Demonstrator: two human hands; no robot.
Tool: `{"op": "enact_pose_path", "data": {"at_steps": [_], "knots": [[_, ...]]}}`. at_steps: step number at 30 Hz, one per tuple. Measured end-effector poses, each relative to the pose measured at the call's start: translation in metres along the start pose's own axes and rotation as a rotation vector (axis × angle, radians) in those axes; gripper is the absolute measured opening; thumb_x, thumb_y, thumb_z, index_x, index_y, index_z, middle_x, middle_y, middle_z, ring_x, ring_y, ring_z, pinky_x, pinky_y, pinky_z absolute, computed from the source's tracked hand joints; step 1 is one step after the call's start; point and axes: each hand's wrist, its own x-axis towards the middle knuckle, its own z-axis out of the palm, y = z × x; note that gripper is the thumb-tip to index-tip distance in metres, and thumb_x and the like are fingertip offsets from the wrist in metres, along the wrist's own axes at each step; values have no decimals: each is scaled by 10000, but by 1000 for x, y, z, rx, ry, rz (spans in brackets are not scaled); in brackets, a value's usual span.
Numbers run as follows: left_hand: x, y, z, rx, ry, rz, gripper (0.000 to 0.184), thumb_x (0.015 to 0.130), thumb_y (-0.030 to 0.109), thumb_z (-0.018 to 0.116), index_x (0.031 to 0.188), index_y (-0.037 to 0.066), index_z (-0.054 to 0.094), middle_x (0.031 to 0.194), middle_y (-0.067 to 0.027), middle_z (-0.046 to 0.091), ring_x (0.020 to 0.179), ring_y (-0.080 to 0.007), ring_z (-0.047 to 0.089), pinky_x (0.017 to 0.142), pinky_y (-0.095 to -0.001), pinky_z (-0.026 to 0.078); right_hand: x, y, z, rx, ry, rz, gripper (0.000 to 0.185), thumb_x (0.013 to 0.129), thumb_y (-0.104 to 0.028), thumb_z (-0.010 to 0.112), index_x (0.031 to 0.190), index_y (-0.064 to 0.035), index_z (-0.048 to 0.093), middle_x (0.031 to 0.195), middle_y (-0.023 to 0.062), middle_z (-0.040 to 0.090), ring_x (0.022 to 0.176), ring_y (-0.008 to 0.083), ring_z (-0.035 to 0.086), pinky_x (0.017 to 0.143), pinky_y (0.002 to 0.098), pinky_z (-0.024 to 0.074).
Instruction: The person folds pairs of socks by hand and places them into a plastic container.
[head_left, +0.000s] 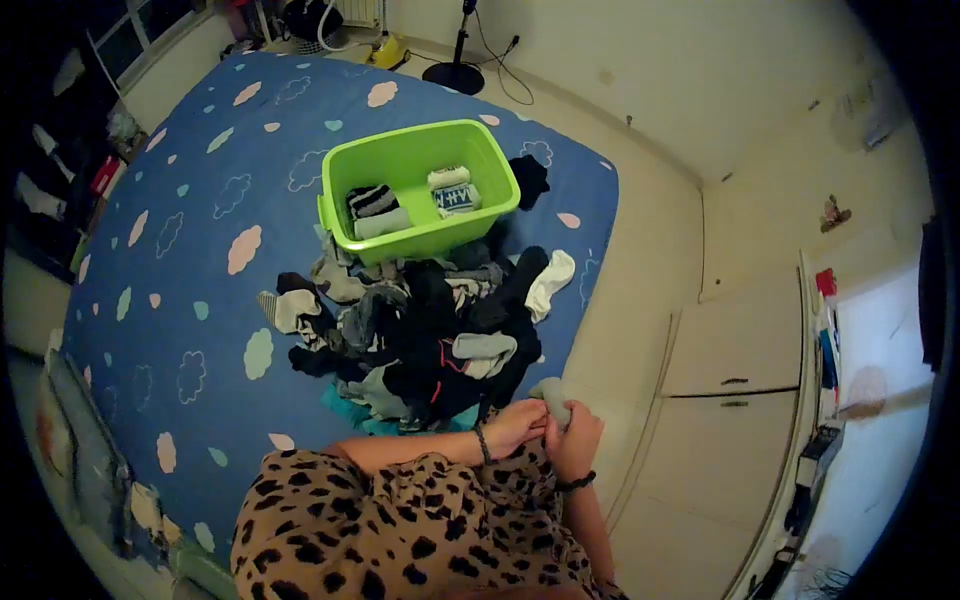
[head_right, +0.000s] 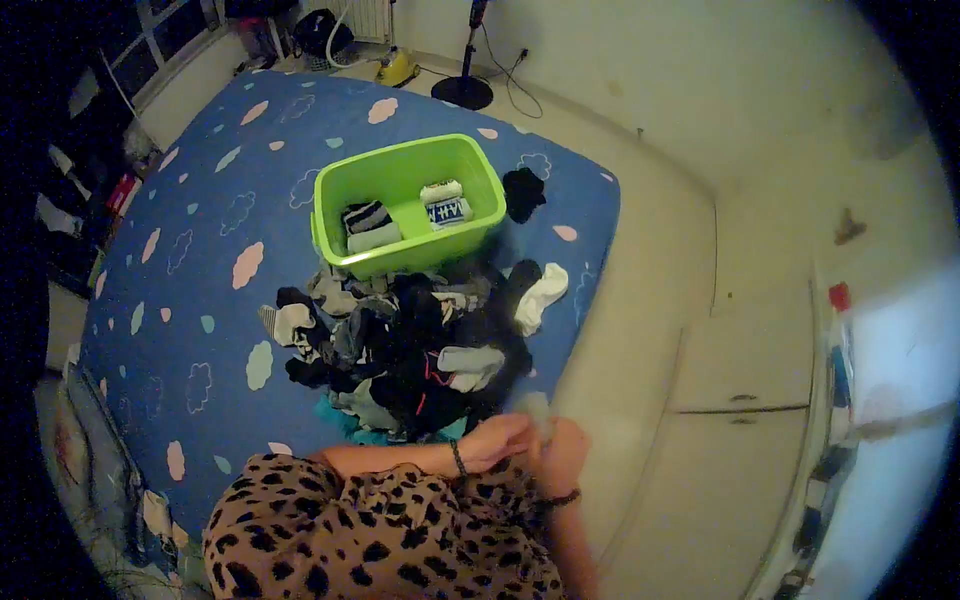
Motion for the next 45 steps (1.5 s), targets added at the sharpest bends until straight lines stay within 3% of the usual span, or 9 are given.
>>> {"op": "enact_pose_path", "data": {"at_steps": [6,11,17,21,29,37,41,43,45], "knots": [[0,33,4,-138,88,162,264,1006,190,423,1225,57,482,1042,-31,576,941,-127,554,798,-256,462,47,-62,-11,128,-107,197,357,744,-146,694,1055,-23,569,961,162,611,887,348,554,756,409,431],[-29,87,9,-183,191,400,352,998,156,444,1323,34,380,1165,-58,544,1038,-146,550,906,-274,448,72,-83,15,294,-64,-48,357,728,-108,700,1050,-32,566,1013,144,588,954,338,532,842,406,428],[-47,166,-54,250,285,685,470,921,37,504,1365,22,351,1262,-84,509,1065,-151,541,929,-300,449,94,-87,48,587,-62,-72,325,744,-90,680,1042,-26,568,1121,188,494,1047,364,491,939,419,387],[-78,233,-92,443,615,958,468,925,62,507,1363,5,350,1215,-76,546,1034,-141,551,917,-284,450,105,-53,70,523,-127,24,295,771,-47,647,1050,-27,553,1086,181,522,1032,358,506,900,402,424],[-116,301,-121,461,769,1256,428,950,93,480,1353,16,362,1209,-84,549,1046,-143,546,911,-299,447,113,2,130,452,-216,245,110,842,-67,624,843,-21,524,784,125,511,705,266,519,649,340,438],[-143,291,-234,617,1177,1121,434,946,131,521,1339,10,381,1217,-84,528,1079,-164,514,942,-302,413,114,8,136,447,-163,207,119,843,-81,632,830,-23,529,750,110,507,660,235,502,611,334,420],[-139,284,-292,591,1193,1029,482,915,105,544,1358,16,376,1255,-99,518,1137,-195,507,968,-330,401,107,19,147,401,-238,242,112,833,-73,639,836,-27,537,755,105,513,665,226,509,620,329,424],[-134,291,-322,1053,1456,1026,496,891,85,545,1353,13,380,1269,-132,515,1182,-235,496,987,-352,391,109,15,144,388,-236,262,112,829,-71,641,839,-28,539,754,102,513,667,222,510,621,326,425],[-130,309,-326,1091,1524,1012,426,864,57,552,1272,7,441,1233,-185,518,1151,-320,515,962,-393,412,111,12,142,380,-231,275,112,826,-69,643,841,-29,540,752,100,514,669,217,512,622,323,426]]}}
